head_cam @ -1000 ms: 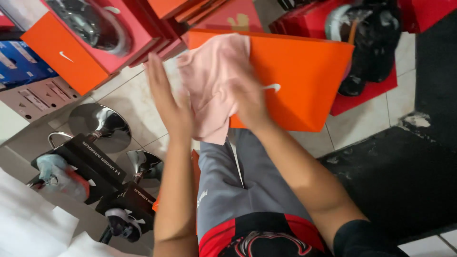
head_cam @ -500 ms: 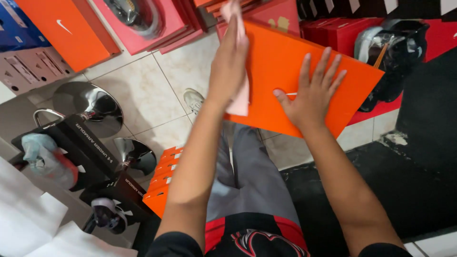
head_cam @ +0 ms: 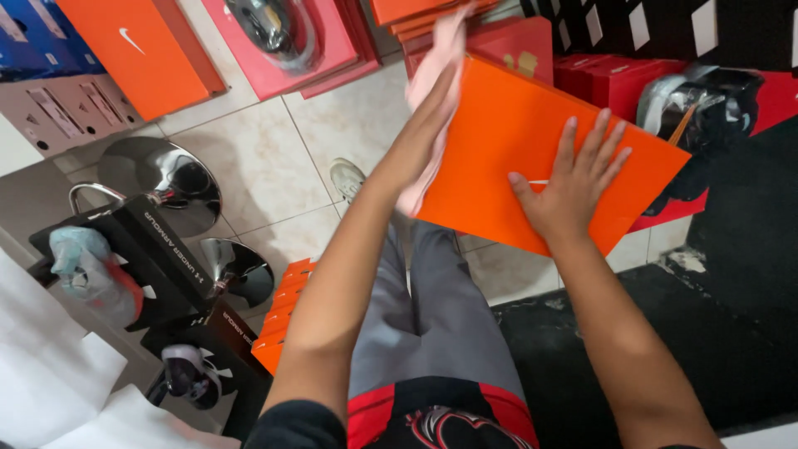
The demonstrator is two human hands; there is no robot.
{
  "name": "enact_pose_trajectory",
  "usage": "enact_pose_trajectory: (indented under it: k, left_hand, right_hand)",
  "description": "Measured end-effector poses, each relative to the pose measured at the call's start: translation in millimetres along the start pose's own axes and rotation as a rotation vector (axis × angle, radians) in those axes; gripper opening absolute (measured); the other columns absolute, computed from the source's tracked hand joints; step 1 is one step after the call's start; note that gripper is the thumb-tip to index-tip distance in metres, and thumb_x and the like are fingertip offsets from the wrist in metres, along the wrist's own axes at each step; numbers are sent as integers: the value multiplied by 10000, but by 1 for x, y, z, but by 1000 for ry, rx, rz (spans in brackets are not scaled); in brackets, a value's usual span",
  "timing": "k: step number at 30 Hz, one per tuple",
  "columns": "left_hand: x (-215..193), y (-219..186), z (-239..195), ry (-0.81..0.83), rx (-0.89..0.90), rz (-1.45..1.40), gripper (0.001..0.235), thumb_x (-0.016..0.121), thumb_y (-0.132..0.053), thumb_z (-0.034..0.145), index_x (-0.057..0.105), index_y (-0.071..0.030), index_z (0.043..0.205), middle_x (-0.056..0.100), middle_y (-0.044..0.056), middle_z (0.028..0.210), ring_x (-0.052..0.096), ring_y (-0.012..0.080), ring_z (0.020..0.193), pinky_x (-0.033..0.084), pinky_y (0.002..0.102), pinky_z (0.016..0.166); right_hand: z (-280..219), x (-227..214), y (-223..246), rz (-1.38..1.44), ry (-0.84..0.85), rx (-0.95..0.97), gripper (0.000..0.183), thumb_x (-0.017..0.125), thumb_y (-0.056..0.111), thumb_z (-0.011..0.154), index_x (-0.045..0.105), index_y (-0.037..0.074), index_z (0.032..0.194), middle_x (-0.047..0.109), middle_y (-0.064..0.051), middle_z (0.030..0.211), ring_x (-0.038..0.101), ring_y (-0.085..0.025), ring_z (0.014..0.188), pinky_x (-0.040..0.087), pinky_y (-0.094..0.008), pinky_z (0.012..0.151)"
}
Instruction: Wiping down and organizing shoe boxes in a warehouse or retail storage area.
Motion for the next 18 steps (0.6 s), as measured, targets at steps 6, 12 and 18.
enact_pose_trajectory:
  k: [6, 12, 18]
  left_hand:
    - [4, -10, -10, 17, 79, -10, 587, 448, -273, 1175, 204, -42, 1656, 91, 127, 1730, 58, 256, 1611, 76, 426, 1365]
    - [-4, -3, -108, -8, -115, 249, 591, 376, -384, 1133, 269, -103, 1641, 229, 126, 1699, 204, 271, 1569, 165, 419, 1292]
    - [1, 4, -39, -9, 16, 194, 582, 382, -361, 1153, 284, -54, 1639, 224, 146, 1698, 204, 271, 1573, 154, 429, 1304]
  right_hand:
    - [-2, -2, -5, 30, -30, 17, 1109, 405, 917, 946, 137, 143, 1693, -49, -225, 1713, -121, -492, 1542, -75, -710, 1190]
    - [-2, 0, -2, 12, -4, 31, 1094, 386, 909, 951, 100, 155, 1691, -49, -218, 1713, -125, -484, 1537, -63, -719, 1194]
    - [-3, 1, -1, -32, -38, -15, 1096, 343, 906, 959, 124, 113, 1684, -15, -271, 1698, -81, -531, 1524, -28, -741, 1168]
Point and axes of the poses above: each hand's wrist, its own z-axis towards the middle knuckle, its own x-axis out of the palm, y = z × x, the point moved 10 cm from there along z, towards the middle knuckle
